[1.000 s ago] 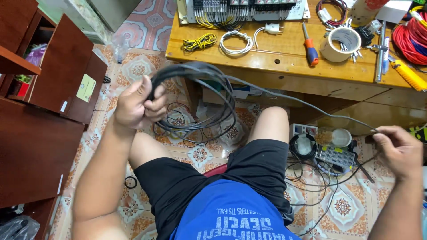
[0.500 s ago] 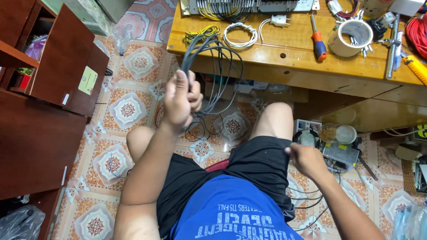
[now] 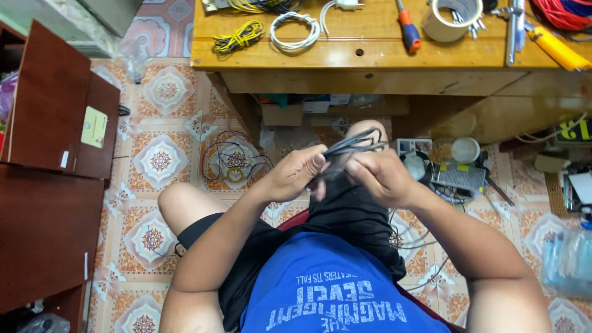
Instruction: Coiling a black cable and securing it with white tape
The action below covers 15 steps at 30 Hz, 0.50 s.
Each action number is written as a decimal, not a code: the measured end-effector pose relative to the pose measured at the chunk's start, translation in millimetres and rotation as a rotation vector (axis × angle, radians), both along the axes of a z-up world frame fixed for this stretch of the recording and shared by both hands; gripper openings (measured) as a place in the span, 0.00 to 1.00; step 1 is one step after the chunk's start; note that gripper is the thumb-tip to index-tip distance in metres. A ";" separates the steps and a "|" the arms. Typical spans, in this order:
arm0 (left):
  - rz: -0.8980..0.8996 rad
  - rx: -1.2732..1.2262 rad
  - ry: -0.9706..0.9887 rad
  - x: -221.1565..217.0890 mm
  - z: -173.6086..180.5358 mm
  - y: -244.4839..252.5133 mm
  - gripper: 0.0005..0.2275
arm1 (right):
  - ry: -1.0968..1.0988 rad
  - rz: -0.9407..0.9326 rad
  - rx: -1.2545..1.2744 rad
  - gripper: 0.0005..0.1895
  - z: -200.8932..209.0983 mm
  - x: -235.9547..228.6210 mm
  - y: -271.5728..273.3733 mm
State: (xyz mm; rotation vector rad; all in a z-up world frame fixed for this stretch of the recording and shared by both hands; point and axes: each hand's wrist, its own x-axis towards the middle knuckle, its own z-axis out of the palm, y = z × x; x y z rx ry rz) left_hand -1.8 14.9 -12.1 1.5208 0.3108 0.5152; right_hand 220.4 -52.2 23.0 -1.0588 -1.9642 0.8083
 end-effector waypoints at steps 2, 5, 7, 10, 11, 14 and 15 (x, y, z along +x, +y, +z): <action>-0.022 -0.141 -0.056 6.3 5.2 -4.3 0.22 | -0.078 -0.108 0.110 0.14 -0.2 -1.9 -2.4; -0.040 -0.297 -0.093 5.5 -4.0 -3.1 0.21 | -0.216 -0.261 0.325 0.06 11.3 -6.4 -1.9; -0.049 -0.312 -0.075 6.0 -11.2 -2.7 0.21 | -0.277 -0.319 0.431 0.05 25.6 -5.3 0.5; -0.107 -0.471 -0.076 8.8 -10.3 -2.9 0.21 | -0.130 -0.220 0.403 0.26 47.6 4.2 11.0; -0.210 -0.514 -0.100 8.2 -7.8 -0.8 0.22 | -0.309 -0.124 0.336 0.26 51.6 8.8 15.4; -0.208 -0.582 -0.083 9.2 -5.4 -12.2 0.21 | -0.513 0.003 0.210 0.24 41.3 22.1 18.5; -0.094 -0.609 -0.048 13.3 -4.6 -13.4 0.19 | -0.540 0.039 0.152 0.23 37.0 29.4 23.3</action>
